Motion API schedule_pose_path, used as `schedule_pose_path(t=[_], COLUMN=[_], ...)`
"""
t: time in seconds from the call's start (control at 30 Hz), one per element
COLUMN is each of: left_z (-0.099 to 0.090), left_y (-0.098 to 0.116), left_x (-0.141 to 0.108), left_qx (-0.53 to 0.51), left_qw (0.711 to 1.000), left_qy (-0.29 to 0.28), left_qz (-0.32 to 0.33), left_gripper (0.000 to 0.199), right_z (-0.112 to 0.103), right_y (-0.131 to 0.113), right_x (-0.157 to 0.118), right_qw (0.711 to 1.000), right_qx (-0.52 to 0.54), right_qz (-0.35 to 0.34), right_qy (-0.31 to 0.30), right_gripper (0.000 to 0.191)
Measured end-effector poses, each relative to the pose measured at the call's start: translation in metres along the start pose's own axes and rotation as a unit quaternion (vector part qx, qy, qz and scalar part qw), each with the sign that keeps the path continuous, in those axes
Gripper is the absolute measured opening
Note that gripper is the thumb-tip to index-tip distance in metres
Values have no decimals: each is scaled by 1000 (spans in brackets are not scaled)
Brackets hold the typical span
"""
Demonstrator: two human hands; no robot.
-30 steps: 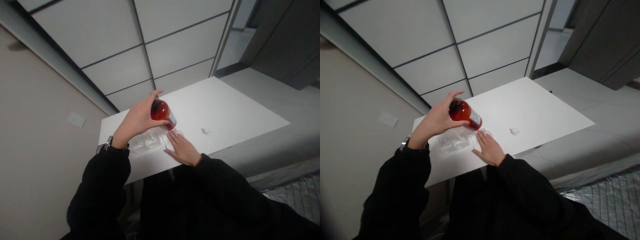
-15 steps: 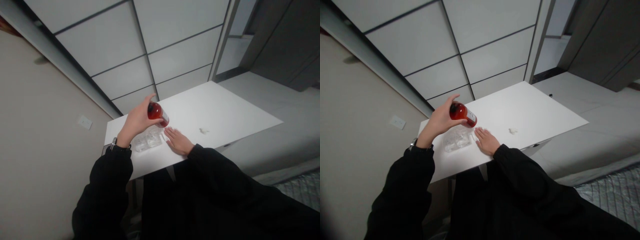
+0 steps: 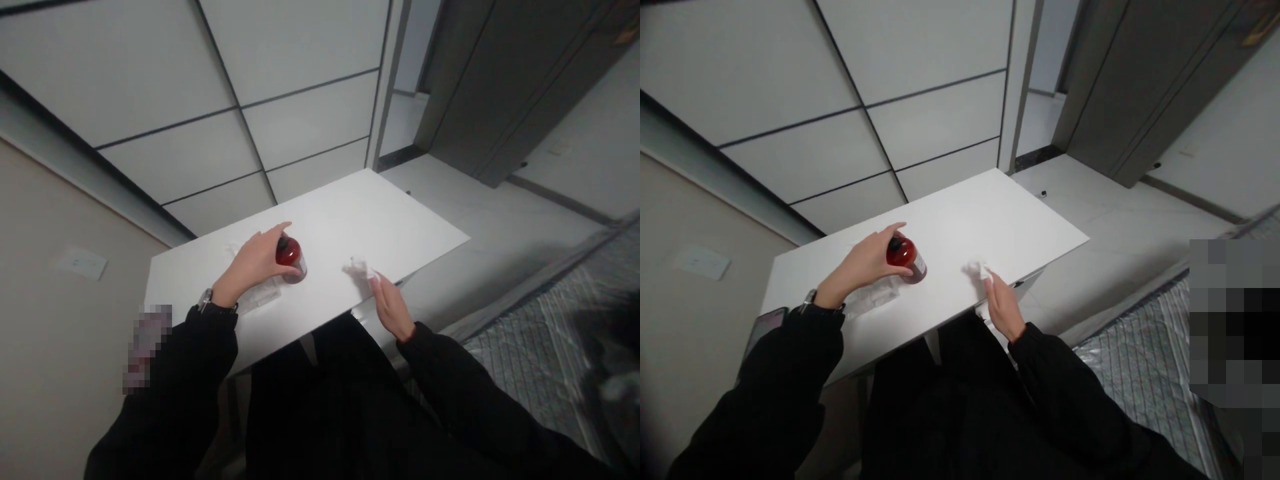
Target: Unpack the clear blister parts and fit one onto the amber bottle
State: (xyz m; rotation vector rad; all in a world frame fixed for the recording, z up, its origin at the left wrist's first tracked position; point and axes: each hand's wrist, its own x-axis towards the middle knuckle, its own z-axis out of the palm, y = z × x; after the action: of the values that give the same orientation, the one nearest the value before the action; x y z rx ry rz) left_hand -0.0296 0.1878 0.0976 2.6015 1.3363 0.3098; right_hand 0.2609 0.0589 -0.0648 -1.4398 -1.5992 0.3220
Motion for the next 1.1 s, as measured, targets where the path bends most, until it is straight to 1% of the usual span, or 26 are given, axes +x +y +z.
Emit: schedule_pose_path(t=[0.07,0.1,0.17,0.2,0.23,0.3,0.37,0.4,0.43,0.47,0.53,0.63,0.7,0.77,0.8,0.87,0.93,0.97,1.03,1.1], left_z=[-9,-13,-18,-17,-14,-1,18,29,39,49,64,78,82,83,83,82,82,82,83,84], left_y=[-1,-4,-15,-22,-30,-46,-58,-62,-65,-67,-69,-71,-72,-72,-72,-71,-69,-68,-67,-67], left_x=[-12,-22,-50,-67,-84,-118,-145,-154,-162,-166,-169,-167,-165,-165,-165,-165,-165,-165,-165,-164], left_qx=[-15,-32,-70,-88,-103,-129,-162,-178,-192,-203,-216,-253,-289,-311,-315,-316,-314,-312,-307,-298], left_qw=[999,996,984,974,964,946,938,937,938,939,939,925,907,892,889,888,889,890,893,899], left_qy=[46,82,166,207,240,277,264,246,226,210,197,199,205,210,211,209,206,206,206,203], left_qz=[16,18,-3,-24,-50,-105,-154,-170,-180,-182,-181,-200,-228,-251,-257,-262,-262,-261,-256,-249], left_gripper=[118,118,105,95,86,73,73,77,82,86,89,83,80,81,81,81,79,78,78,78], right_z=[-3,-5,-8,-7,-6,2,13,17,21,22,21,9,-3,-15,-20,-28,-28,-26,-15,1], right_y=[-9,-13,-17,-16,-12,0,16,24,32,37,45,48,50,54,57,60,53,45,19,-17], right_x=[5,9,21,28,35,47,54,55,54,53,51,54,61,70,75,82,84,83,79,73], right_qw=[997,995,993,992,991,985,970,964,962,963,968,974,976,978,978,976,975,974,977,980], right_qx=[17,11,-16,-38,-62,-115,-148,-158,-164,-165,-161,-156,-151,-150,-152,-159,-155,-147,-123,-89], right_qz=[34,28,-16,-48,-81,-125,-160,-171,-172,-171,-163,-147,-145,-145,-143,-144,-151,-158,-148,-156], right_qy=[72,94,120,113,86,-21,-107,-126,-132,-126,-105,-79,-53,-7,17,43,54,64,90,90], right_gripper=[53,53,51,51,51,50,53,52,50,47,41,34,33,33,33,36,34,31,20,18])
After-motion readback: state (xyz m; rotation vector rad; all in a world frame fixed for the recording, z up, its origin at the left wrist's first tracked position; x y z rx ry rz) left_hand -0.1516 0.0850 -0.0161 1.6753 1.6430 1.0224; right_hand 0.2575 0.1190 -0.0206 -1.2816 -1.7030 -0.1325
